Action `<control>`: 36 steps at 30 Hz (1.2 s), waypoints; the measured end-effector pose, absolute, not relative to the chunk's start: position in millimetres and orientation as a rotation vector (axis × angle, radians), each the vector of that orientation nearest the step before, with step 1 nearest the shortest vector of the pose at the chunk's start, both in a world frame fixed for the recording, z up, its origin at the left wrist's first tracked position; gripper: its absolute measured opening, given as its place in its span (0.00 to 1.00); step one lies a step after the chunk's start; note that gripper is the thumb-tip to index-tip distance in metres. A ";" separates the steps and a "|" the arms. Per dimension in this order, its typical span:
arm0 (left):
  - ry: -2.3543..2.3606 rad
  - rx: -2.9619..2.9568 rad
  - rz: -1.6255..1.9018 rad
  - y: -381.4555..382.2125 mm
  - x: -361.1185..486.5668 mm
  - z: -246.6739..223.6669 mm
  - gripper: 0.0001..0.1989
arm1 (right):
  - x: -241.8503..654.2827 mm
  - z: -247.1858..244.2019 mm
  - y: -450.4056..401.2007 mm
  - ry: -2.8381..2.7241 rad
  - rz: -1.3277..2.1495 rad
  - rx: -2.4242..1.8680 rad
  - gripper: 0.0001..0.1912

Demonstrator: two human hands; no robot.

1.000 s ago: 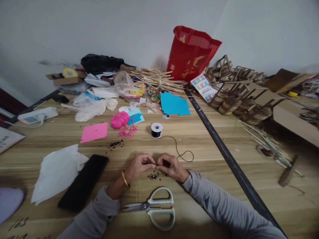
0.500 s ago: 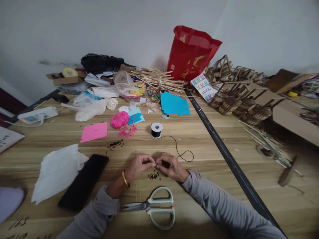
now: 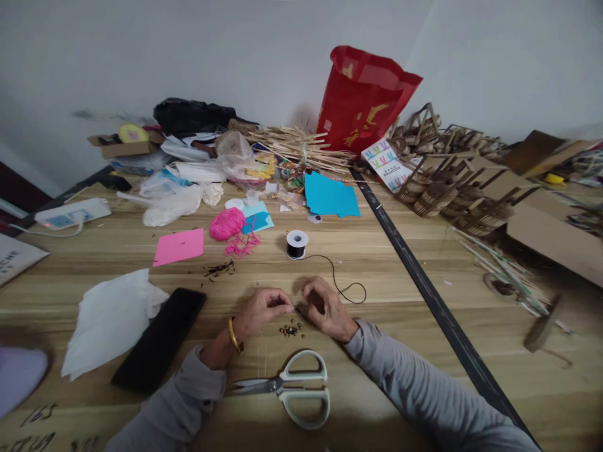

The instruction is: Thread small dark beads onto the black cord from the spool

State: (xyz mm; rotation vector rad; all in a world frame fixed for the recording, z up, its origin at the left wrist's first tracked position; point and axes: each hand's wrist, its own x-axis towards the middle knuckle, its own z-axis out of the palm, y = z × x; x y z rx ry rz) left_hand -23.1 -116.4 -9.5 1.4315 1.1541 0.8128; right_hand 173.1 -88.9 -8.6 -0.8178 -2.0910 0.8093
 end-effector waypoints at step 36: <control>1.104 1.420 0.834 -118.0 -24.7 -8.7 0.10 | 194.1 9.2 -96.0 -2.135 1.077 -0.949 0.11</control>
